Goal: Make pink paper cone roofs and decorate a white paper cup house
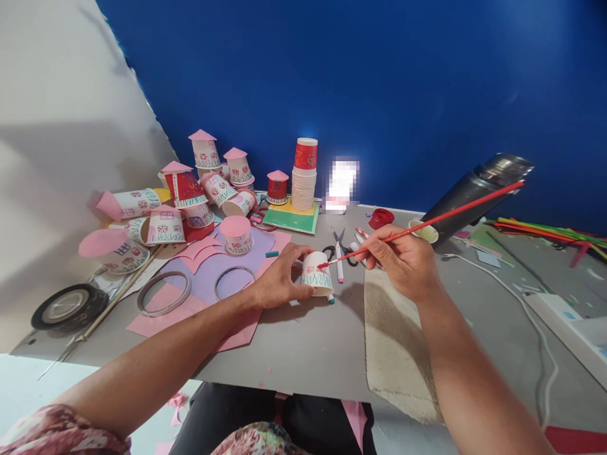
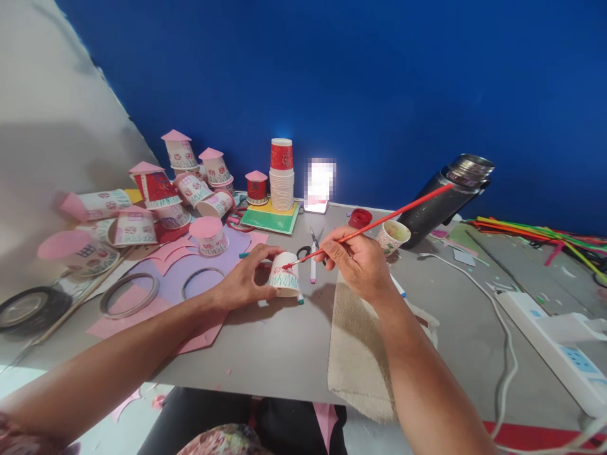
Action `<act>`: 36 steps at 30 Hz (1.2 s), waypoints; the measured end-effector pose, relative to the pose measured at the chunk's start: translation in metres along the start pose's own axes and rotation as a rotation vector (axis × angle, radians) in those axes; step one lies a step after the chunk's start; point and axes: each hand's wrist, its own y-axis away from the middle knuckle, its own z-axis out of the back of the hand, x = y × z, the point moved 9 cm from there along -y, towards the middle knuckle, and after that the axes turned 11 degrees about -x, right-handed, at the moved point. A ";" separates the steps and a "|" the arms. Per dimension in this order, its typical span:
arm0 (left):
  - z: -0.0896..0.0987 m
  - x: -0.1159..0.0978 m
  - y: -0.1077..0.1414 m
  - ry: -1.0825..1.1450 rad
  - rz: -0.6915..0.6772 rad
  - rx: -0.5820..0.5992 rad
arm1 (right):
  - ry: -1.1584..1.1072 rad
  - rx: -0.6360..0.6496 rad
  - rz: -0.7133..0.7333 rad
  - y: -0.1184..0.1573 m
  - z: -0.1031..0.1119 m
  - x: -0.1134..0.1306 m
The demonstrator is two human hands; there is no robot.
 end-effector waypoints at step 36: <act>0.001 0.000 0.001 -0.027 0.006 0.001 | 0.022 0.018 -0.003 -0.002 -0.001 -0.003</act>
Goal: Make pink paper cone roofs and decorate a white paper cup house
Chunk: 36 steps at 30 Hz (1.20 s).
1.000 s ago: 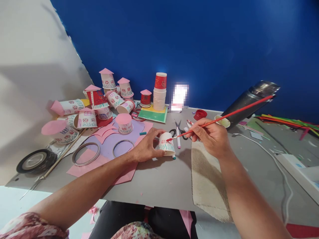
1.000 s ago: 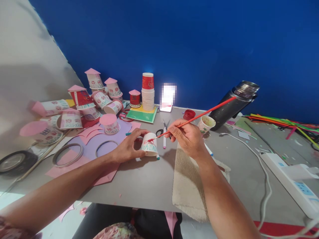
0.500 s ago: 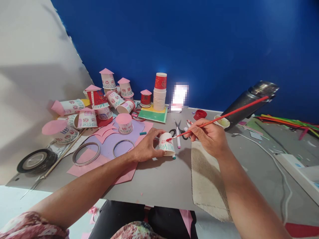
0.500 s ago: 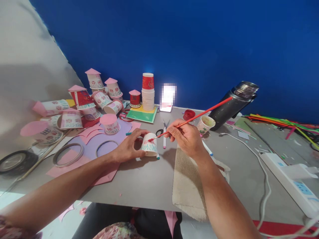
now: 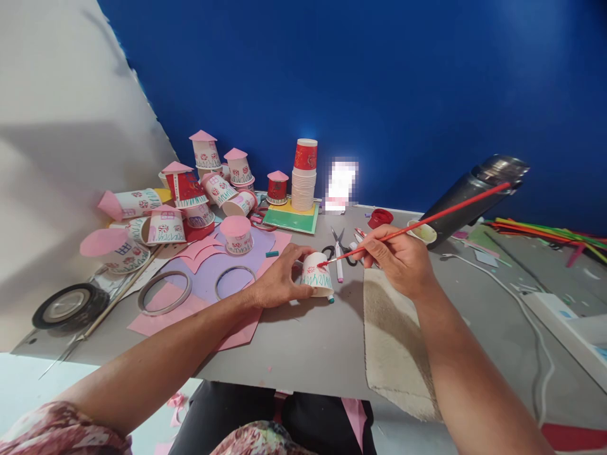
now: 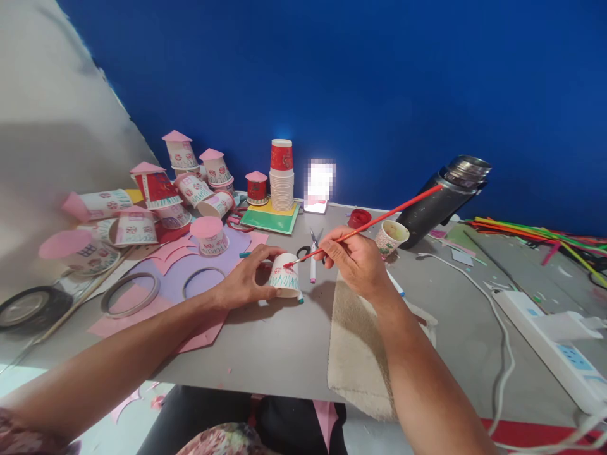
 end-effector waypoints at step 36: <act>-0.003 0.006 0.001 0.101 0.061 0.034 | -0.064 -0.124 0.014 -0.005 0.020 0.008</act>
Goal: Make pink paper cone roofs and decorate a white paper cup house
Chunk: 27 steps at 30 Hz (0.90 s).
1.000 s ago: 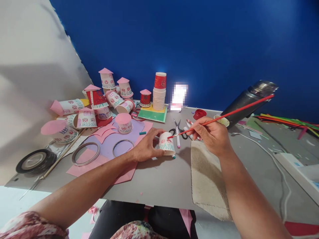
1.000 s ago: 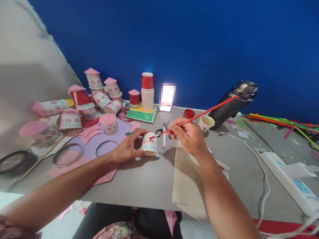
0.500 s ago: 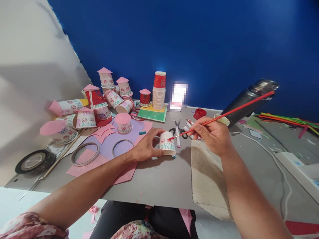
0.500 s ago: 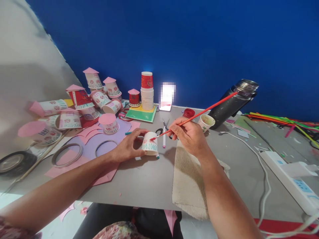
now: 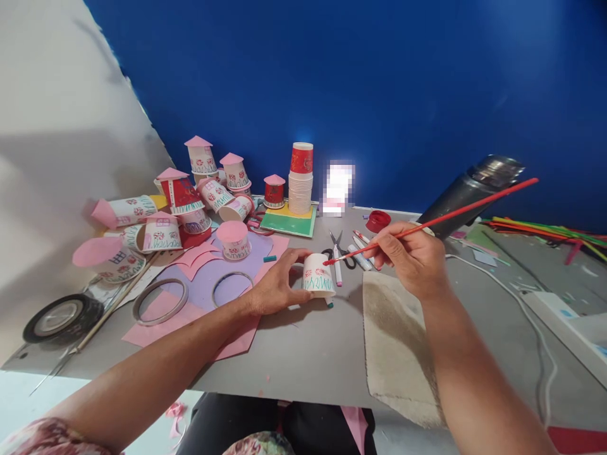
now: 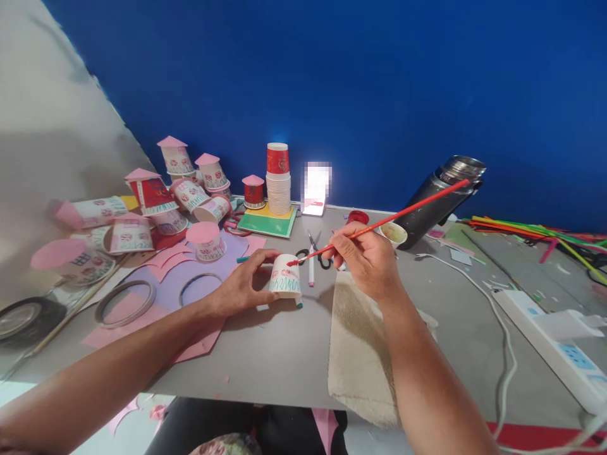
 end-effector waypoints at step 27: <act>0.005 0.017 -0.006 0.260 0.052 -0.082 | -0.066 0.071 -0.113 -0.003 0.004 -0.012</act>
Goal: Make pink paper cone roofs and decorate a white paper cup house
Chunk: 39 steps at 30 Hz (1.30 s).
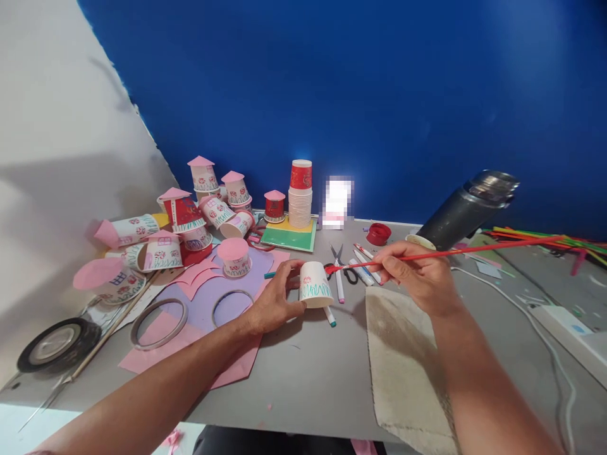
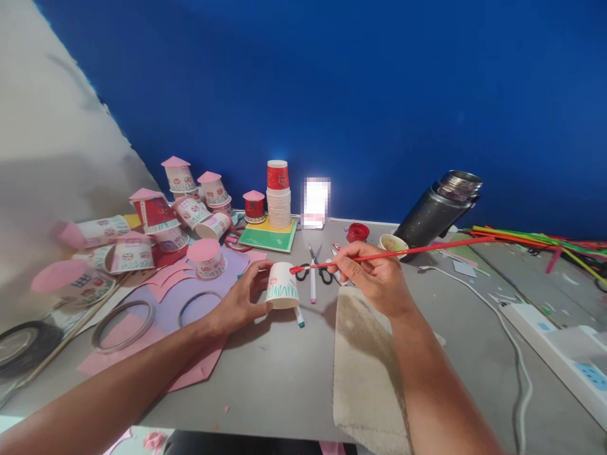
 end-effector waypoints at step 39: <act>0.005 -0.002 -0.004 -0.157 -0.054 -0.044 | 0.992 -0.344 0.010 -0.092 0.099 -0.013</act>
